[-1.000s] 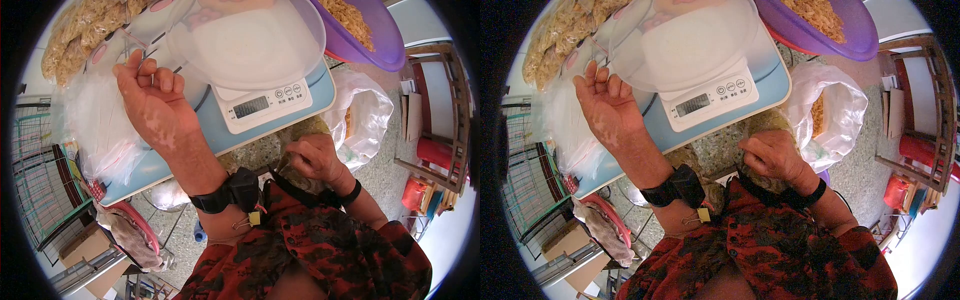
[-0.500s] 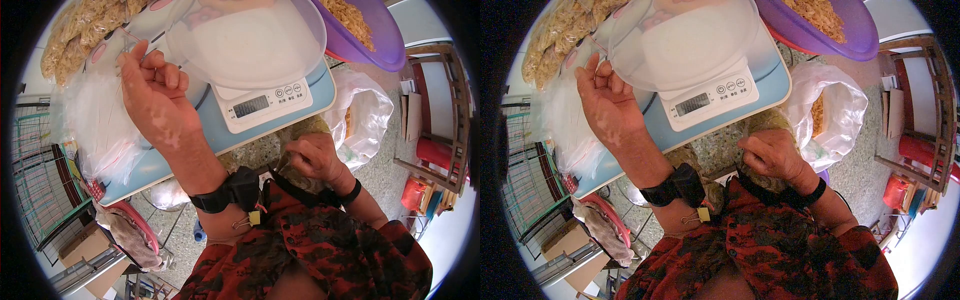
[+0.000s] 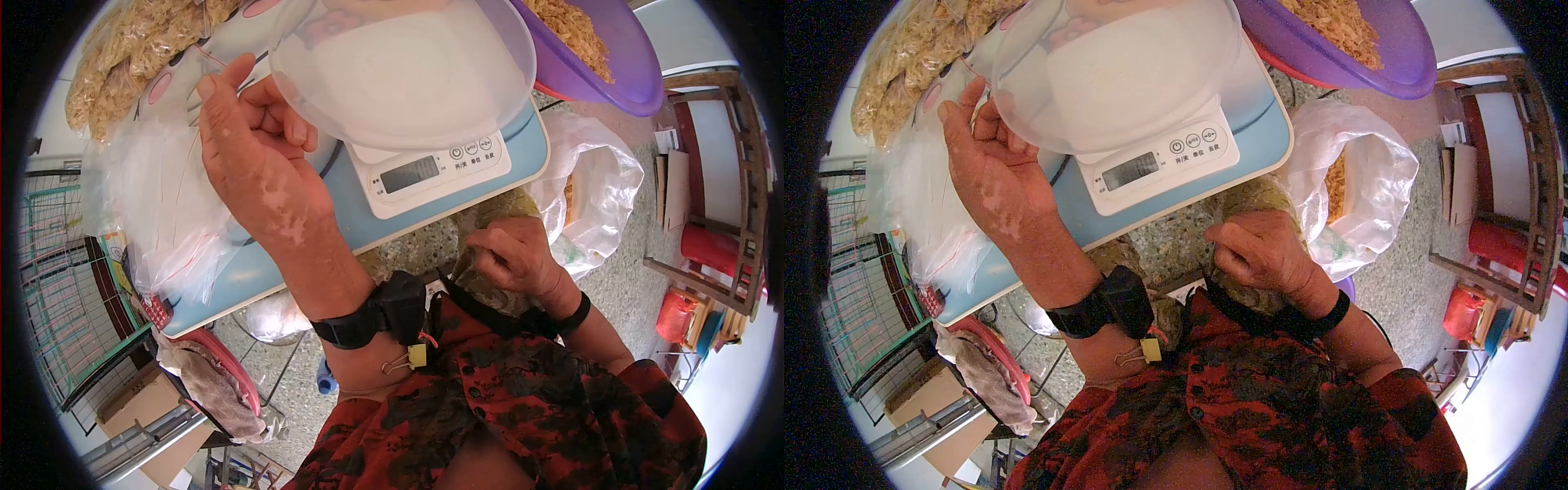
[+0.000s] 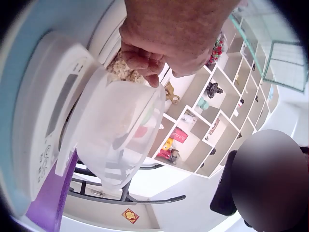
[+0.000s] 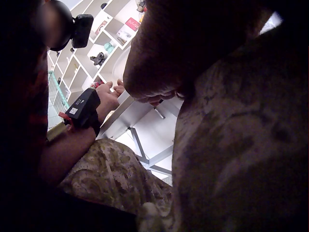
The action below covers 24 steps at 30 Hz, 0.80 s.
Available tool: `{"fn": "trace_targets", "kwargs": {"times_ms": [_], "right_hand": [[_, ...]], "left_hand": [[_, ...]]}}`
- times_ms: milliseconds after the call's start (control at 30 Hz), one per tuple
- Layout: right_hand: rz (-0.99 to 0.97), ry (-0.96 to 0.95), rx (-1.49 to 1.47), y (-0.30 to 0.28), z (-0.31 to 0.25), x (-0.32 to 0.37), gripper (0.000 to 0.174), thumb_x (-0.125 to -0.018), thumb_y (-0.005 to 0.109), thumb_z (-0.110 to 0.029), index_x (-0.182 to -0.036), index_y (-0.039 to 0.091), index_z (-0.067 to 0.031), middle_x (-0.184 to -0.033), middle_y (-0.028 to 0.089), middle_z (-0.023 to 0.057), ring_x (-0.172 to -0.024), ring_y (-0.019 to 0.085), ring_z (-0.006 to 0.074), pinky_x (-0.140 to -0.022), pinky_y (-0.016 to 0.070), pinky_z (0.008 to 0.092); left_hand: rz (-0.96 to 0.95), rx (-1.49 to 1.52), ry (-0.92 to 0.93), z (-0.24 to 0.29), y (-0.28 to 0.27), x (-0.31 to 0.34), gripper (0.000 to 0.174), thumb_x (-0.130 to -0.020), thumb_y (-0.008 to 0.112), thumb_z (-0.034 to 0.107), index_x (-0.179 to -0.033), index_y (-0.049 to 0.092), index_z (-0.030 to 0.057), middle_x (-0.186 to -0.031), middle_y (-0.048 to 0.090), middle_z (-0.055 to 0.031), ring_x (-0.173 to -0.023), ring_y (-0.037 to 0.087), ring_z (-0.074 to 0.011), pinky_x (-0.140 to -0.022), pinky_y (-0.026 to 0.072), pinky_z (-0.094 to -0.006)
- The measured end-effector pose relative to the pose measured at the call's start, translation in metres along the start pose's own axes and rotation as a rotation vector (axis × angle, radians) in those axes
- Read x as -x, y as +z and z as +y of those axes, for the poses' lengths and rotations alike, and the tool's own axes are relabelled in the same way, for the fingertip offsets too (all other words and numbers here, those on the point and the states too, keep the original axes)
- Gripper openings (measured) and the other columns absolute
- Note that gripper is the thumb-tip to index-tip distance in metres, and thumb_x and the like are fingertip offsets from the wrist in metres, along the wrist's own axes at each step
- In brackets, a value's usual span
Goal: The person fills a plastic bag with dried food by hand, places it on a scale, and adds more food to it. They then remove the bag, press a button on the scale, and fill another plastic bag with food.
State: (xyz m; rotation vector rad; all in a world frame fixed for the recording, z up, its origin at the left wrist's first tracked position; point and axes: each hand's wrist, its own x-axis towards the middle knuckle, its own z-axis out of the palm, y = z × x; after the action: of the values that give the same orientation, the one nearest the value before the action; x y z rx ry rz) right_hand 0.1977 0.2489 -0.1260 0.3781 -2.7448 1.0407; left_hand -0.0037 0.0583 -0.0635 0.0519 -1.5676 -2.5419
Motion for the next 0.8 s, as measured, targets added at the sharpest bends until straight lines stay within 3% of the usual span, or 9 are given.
{"fn": "trace_targets", "kwargs": {"times_ms": [267, 433, 533, 633, 700, 767, 800], "right_hand": [[0.001, -0.006, 0.001, -0.001, 0.0, -0.001, 0.023, -0.072, 0.067, -0.004, -0.093, 0.06, -0.0084, -0.063, 0.054, 0.007, -0.056, 0.058, 0.0291, -0.05, 0.0454, 0.0411], [0.002, -0.002, -0.012, -0.001, -0.001, -0.001, 0.024, -0.072, 0.067, -0.003, -0.095, 0.062, -0.0083, -0.062, 0.053, 0.0069, -0.055, 0.057, 0.0294, -0.05, 0.045, 0.0415], [-0.033, 0.002, -0.029, -0.012, -0.001, -0.002, 0.023, -0.072, 0.066, -0.003, -0.095, 0.065, -0.0073, -0.066, 0.058, 0.0078, -0.055, 0.058, 0.0283, -0.052, 0.0464, 0.0391], [0.229, 0.155, -0.022, -0.029, 0.007, 0.012, 0.021, -0.075, 0.065, -0.001, -0.095, 0.068, -0.0065, -0.073, 0.064, 0.0083, -0.058, 0.06, 0.0235, -0.054, 0.0479, 0.0339], [0.444, 0.398, 0.04, -0.043, 0.021, 0.03, 0.013, -0.087, 0.059, 0.002, -0.096, 0.068, -0.0029, -0.081, 0.068, 0.0055, -0.07, 0.063, 0.0116, -0.063, 0.0483, 0.0248], [0.531, 0.707, -0.214, -0.062, 0.04, 0.047, 0.013, -0.095, 0.056, -0.002, -0.106, 0.064, -0.0012, -0.088, 0.065, 0.001, -0.08, 0.061, 0.0069, -0.07, 0.0475, 0.0217], [0.577, 0.67, -0.251, -0.064, 0.055, 0.051, 0.014, -0.097, 0.054, -0.003, -0.108, 0.063, -0.0018, -0.09, 0.063, -0.0004, -0.082, 0.059, 0.0064, -0.073, 0.0466, 0.0203]], "left_hand": [[0.009, 0.006, -0.013, 0.0, 0.001, 0.001, 0.055, -0.098, 0.056, 0.047, -0.115, 0.056, -0.0055, -0.072, 0.061, -0.0076, -0.053, 0.048, -0.0097, -0.047, 0.035, -0.0251], [0.038, 0.029, -0.054, -0.001, -0.002, 0.001, 0.048, -0.101, 0.053, 0.043, -0.12, 0.058, -0.0013, -0.078, 0.062, -0.0017, -0.058, 0.042, -0.0056, -0.052, 0.0353, -0.0209], [0.062, 0.052, -0.072, -0.001, -0.002, 0.0, 0.046, -0.101, 0.053, 0.041, -0.118, 0.058, -0.0005, -0.077, 0.061, -0.0002, -0.057, 0.041, -0.0057, -0.052, 0.0345, -0.0211], [0.079, 0.067, -0.071, 0.001, -0.003, 0.0, 0.044, -0.101, 0.054, 0.041, -0.116, 0.059, 0.0003, -0.076, 0.061, 0.0002, -0.057, 0.04, -0.006, -0.051, 0.0334, -0.0214], [0.084, 0.075, -0.076, 0.001, -0.004, 0.0, 0.043, -0.101, 0.054, 0.041, -0.115, 0.059, 0.0007, -0.075, 0.06, 0.0003, -0.057, 0.04, -0.0063, -0.051, 0.0329, -0.0217], [0.088, 0.091, -0.09, 0.001, -0.005, -0.001, 0.043, -0.101, 0.054, 0.041, -0.114, 0.059, 0.0008, -0.075, 0.06, 0.0004, -0.057, 0.04, -0.0067, -0.051, 0.0327, -0.022], [0.09, 0.1, -0.097, 0.0, -0.004, -0.001, 0.042, -0.101, 0.054, 0.041, -0.114, 0.059, 0.0008, -0.074, 0.06, 0.0003, -0.057, 0.04, -0.0069, -0.051, 0.033, -0.0221]]}}
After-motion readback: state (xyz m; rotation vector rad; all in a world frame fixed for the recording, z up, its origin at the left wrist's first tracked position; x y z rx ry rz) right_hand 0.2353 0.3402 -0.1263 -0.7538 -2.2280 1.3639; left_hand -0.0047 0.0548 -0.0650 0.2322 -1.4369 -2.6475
